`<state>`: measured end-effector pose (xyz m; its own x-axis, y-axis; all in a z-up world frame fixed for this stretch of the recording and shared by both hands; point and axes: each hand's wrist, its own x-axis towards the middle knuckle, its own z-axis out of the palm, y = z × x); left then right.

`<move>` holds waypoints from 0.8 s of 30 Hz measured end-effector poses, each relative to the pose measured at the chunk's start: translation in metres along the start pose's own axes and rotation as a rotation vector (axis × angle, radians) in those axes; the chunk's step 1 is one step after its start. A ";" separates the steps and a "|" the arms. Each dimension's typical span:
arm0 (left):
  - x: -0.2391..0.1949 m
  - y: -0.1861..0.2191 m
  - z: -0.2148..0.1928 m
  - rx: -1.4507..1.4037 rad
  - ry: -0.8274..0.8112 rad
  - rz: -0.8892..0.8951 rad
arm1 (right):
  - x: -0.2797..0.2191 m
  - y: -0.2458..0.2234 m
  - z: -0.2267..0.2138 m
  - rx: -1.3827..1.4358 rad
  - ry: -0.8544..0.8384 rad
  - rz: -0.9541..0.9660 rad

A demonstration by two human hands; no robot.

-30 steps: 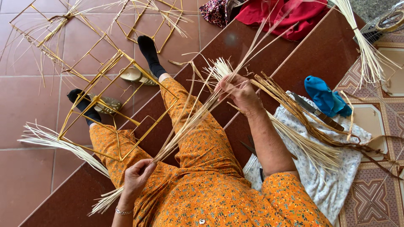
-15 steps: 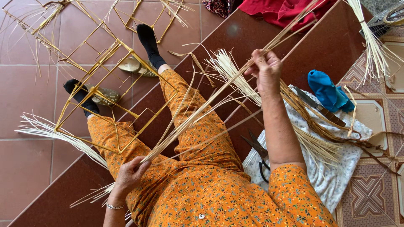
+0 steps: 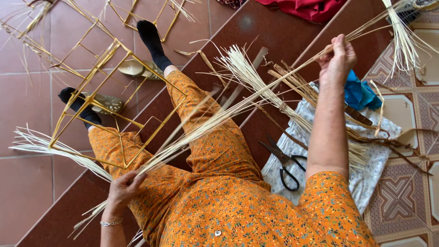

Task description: The person sits on the floor and uses shears to trim the ends of a bundle of dried plant strips. They then separate and align the strips by hand, repeatedly trimming and organizing them into smaller bundles.

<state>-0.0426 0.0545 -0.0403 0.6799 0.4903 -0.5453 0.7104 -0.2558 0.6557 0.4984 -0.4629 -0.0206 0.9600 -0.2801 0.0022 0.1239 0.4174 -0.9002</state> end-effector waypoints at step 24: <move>0.037 -0.075 -0.029 -0.036 0.198 -0.019 | -0.122 -0.171 -0.222 0.040 1.064 0.085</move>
<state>-0.0758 0.1162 -0.0948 0.6149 0.6501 -0.4463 0.7132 -0.2171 0.6665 0.3046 -0.6917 0.0365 0.2555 -0.8512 -0.4584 0.0931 0.4936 -0.8647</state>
